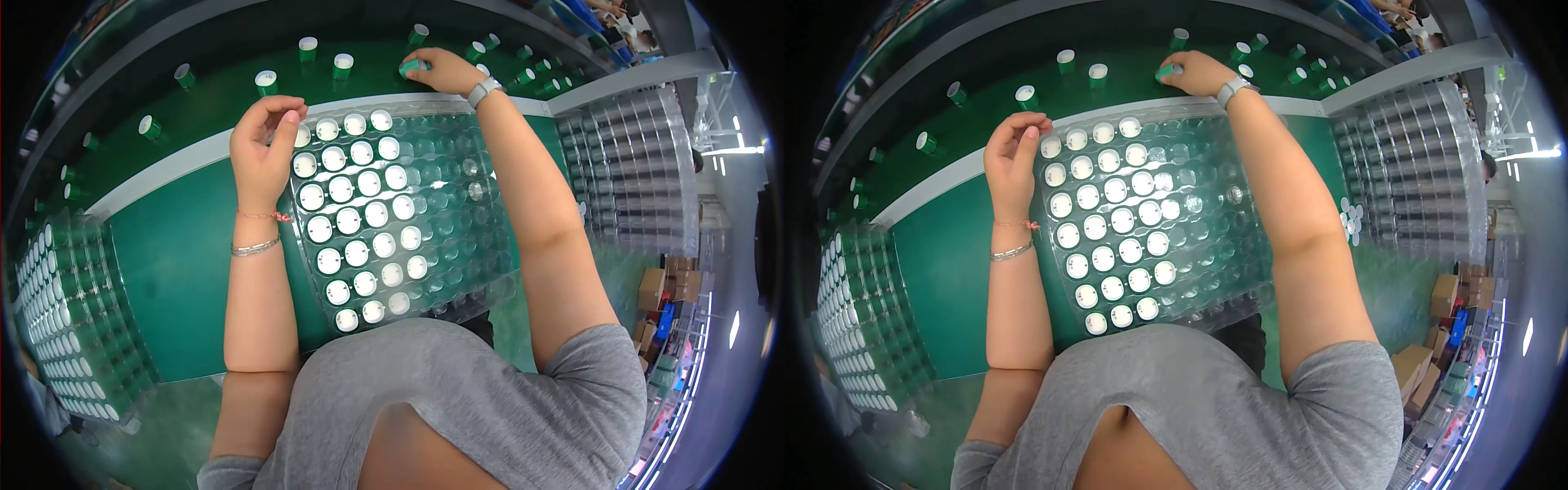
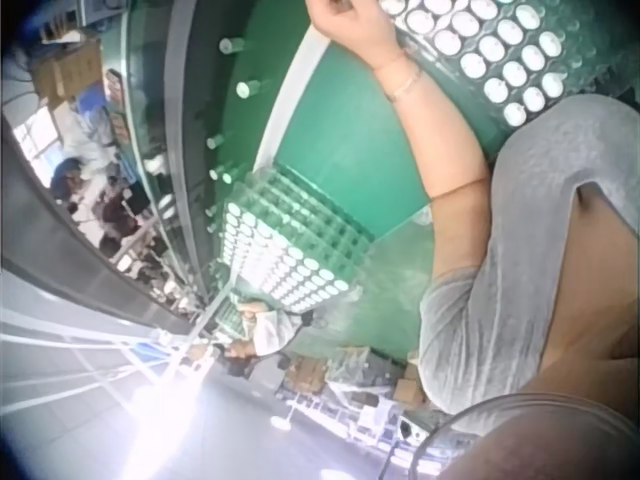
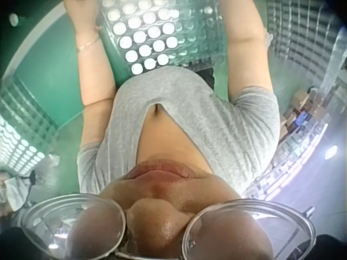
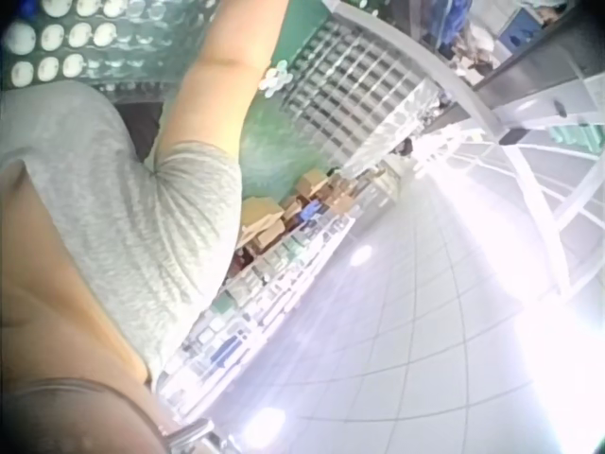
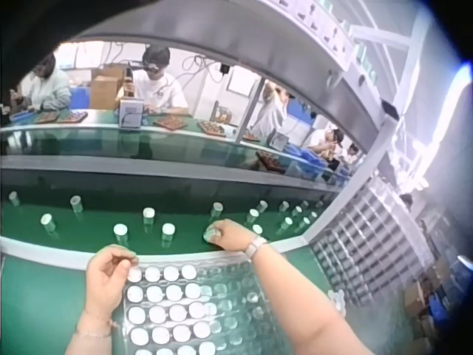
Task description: Inspecting small cylindrical green electronic components and placing them into a sorting tray on a conveyor belt.
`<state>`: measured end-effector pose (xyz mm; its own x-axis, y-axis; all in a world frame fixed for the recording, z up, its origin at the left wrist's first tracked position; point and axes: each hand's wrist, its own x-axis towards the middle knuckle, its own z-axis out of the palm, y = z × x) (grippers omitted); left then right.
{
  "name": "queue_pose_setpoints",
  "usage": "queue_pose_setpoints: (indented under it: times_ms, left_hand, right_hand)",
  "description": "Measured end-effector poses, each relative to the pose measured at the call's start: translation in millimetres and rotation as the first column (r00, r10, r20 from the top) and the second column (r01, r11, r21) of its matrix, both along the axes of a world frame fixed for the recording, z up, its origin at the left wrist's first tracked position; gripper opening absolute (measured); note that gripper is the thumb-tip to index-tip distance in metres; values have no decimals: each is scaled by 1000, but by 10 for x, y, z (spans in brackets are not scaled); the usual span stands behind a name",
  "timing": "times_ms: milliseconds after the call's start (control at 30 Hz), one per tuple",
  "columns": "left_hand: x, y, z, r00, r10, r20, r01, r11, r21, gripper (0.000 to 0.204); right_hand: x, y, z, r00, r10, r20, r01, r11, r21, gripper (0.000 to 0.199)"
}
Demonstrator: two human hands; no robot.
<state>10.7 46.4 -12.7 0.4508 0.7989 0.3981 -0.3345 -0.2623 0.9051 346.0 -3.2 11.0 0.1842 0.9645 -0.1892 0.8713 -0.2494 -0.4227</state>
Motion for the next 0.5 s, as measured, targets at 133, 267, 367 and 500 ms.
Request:
queue_pose_setpoints:
  times_ms: [133,267,367,500]
  left_hand:
    - [16,-4,22,1000,-23,14,24,1000,-15,13]
    - [10,-26,0,995,-89,40,92,994,-59,21]
    - [39,-82,51,981,-182,72,189,975,-114,32]
    - [75,-110,92,974,-226,19,227,974,-21,46]
  right_hand:
    - [-13,-54,2,991,-56,-118,73,986,147,35]
    - [-563,-273,391,789,-49,-612,207,960,189,41]
    - [-1104,-563,497,503,5,-864,174,979,108,42]
    - [-1545,-696,387,500,131,-856,84,976,199,43]
